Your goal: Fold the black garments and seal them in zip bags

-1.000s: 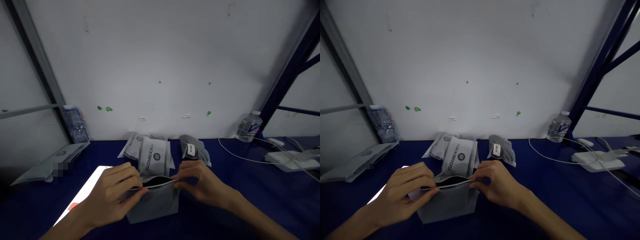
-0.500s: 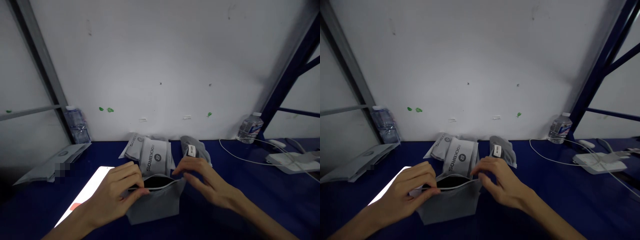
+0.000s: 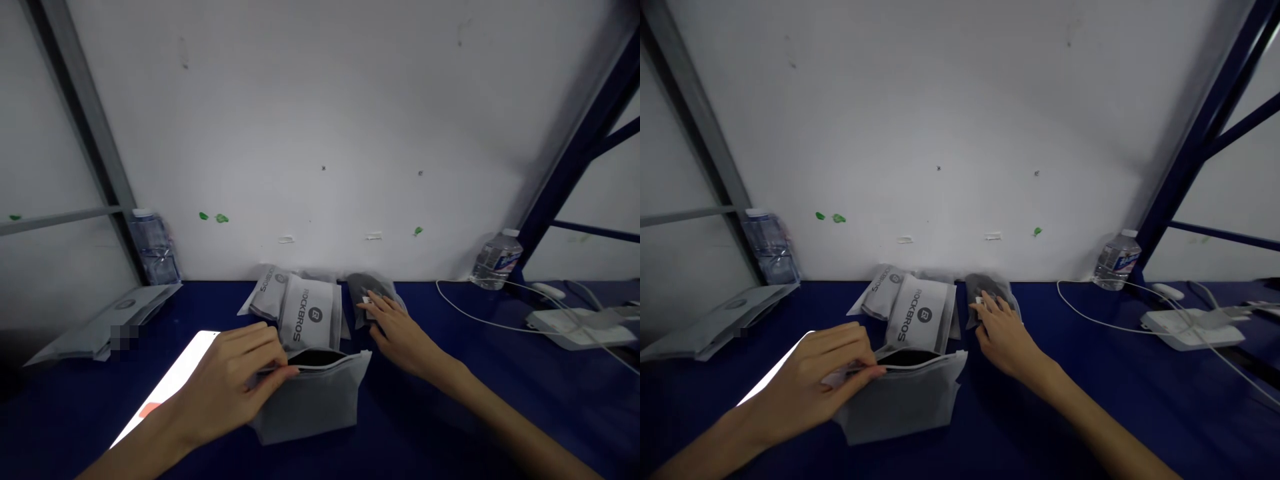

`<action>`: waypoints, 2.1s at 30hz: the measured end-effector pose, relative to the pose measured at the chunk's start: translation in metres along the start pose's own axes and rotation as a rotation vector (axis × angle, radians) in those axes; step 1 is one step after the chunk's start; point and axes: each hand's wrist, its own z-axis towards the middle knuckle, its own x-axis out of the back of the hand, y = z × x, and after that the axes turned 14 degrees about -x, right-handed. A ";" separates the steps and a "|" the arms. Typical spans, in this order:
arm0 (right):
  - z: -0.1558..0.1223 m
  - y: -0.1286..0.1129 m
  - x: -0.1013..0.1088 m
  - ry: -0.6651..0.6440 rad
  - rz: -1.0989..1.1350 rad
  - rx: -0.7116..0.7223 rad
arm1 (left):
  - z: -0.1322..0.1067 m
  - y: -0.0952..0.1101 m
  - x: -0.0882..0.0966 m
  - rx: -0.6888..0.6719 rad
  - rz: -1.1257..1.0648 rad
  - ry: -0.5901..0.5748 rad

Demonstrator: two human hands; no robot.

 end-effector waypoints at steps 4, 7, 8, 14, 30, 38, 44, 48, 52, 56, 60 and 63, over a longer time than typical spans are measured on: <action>0.001 -0.004 0.011 -0.036 0.229 0.109 | 0.000 0.000 0.000 0.003 -0.009 -0.005; -0.002 -0.008 0.026 -0.018 0.417 0.104 | 0.000 0.000 0.000 0.024 -0.028 -0.013; -0.004 -0.010 0.033 0.000 0.473 0.111 | 0.000 0.000 0.000 0.036 -0.036 -0.012; -0.028 -0.035 0.063 -0.171 0.589 0.425 | -0.002 0.000 -0.001 0.075 -0.064 -0.011; -0.034 -0.048 0.044 -0.144 0.722 0.319 | -0.010 0.000 0.006 -0.079 0.126 0.395; -0.012 -0.029 0.044 -0.290 1.111 -0.082 | -0.009 0.001 0.011 -0.235 0.164 0.413; 0.000 -0.028 0.033 -0.362 1.450 -0.279 | -0.004 0.005 0.010 -0.197 0.099 0.293; 0.006 -0.035 0.025 -0.408 1.560 -0.281 | -0.010 0.003 0.003 -0.116 0.126 0.182; 0.004 -0.040 0.025 -0.512 1.608 -0.278 | -0.013 -0.007 -0.007 0.301 0.120 -0.136; -0.003 -0.042 0.029 -0.621 1.562 -0.260 | -0.010 -0.016 -0.012 0.560 0.237 -0.402; -0.006 -0.042 0.028 -0.602 1.479 -0.294 | -0.012 -0.020 -0.013 0.631 0.325 -0.467; -0.009 -0.042 0.025 -0.539 1.481 -0.304 | -0.017 -0.020 -0.015 0.637 0.307 -0.538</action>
